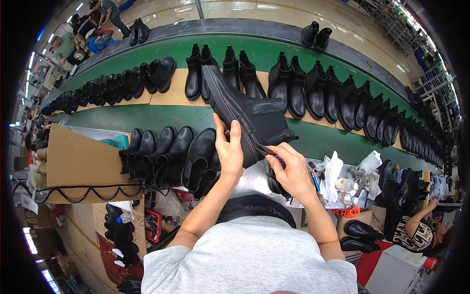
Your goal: Assemble and inspect shoes on a factory production line.
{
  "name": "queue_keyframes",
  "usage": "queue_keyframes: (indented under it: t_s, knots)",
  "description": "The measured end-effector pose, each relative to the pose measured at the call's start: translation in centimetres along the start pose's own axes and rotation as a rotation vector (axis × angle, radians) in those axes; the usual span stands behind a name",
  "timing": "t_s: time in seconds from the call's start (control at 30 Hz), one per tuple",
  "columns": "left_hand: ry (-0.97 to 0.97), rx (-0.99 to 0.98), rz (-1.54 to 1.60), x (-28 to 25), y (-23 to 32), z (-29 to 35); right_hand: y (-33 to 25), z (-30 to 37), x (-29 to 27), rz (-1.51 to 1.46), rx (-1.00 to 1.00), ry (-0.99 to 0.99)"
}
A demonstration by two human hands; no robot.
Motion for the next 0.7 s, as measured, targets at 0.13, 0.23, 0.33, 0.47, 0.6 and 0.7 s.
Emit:
queue_keyframes:
  t_s: [0.13, 0.23, 0.33, 0.47, 0.6, 0.7]
  knots:
    - [0.032, 0.043, -0.005, -0.26, -0.23, -0.13, -0.03, 0.03, 0.00, -0.007, 0.012, -0.004]
    - [0.034, 0.046, -0.005, -0.27, -0.20, -0.04, -0.09, 0.12, -0.02, 0.001, -0.002, 0.005]
    - [0.034, 0.057, -0.021, -0.21, 0.09, 0.05, -0.20, 0.18, -0.06, 0.015, -0.016, 0.002]
    - [0.021, 0.026, -0.028, 0.00, 0.37, 0.28, -0.18, 0.16, -0.14, 0.026, -0.024, 0.017]
    - [-0.009, -0.028, -0.045, 0.17, 0.13, 0.50, -0.34, 0.10, -0.34, 0.049, -0.020, 0.041]
    - [-0.020, 0.050, -0.017, 0.36, 0.30, 0.54, -0.50, 0.08, -0.37, 0.111, -0.012, 0.047]
Point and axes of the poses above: each hand's wrist, its own z-axis away from the middle knuckle, its own x-axis out of the palm, y = z × x, the point moved 7 cm from there along -z, towards the middle knuckle, and after that the axes turned 9 degrees about x, right-handed, at the moved point
